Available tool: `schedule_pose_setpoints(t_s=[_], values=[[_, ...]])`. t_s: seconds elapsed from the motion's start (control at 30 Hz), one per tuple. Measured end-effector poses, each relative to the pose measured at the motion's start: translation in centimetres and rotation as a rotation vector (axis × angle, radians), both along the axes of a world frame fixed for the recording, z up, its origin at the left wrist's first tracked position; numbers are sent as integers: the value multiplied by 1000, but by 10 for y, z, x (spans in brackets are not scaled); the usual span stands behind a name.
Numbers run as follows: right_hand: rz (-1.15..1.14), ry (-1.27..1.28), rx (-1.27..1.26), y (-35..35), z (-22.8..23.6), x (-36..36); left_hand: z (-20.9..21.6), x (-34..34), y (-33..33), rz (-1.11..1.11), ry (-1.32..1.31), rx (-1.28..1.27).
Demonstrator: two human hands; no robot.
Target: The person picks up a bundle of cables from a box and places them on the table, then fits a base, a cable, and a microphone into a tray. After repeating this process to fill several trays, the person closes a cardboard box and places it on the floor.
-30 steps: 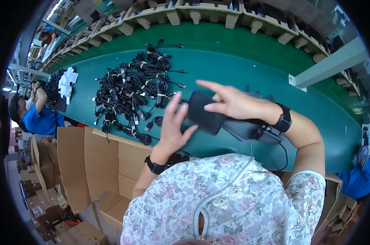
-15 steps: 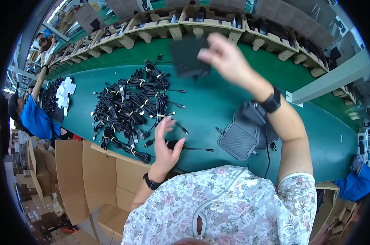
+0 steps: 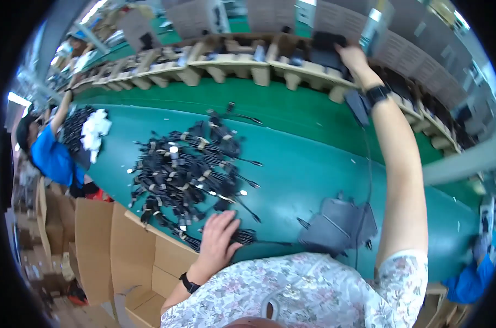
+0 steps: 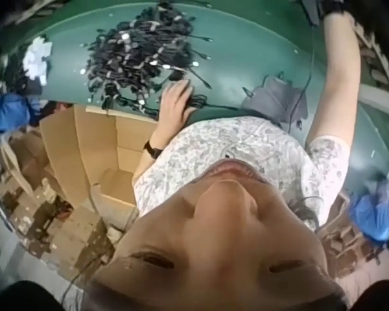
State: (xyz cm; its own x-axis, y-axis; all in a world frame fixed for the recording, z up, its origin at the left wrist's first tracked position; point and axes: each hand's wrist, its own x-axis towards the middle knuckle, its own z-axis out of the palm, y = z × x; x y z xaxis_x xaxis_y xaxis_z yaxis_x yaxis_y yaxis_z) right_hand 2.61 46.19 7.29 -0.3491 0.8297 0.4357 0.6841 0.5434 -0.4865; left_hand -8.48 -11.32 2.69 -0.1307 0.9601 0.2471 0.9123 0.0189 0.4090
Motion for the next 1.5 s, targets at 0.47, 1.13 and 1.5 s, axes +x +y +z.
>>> schedule_pose_setpoints(t_s=[0.47,1.13,1.5], values=[[1260,-253,-162,-365,84,23,0,13,-31,31,-114,250],[758,346,-910,-413,76,59,28,37,12,-162,-1476,353],[869,745,-1347,-422,61,46,27,50,21,-526,-1592,-262]])
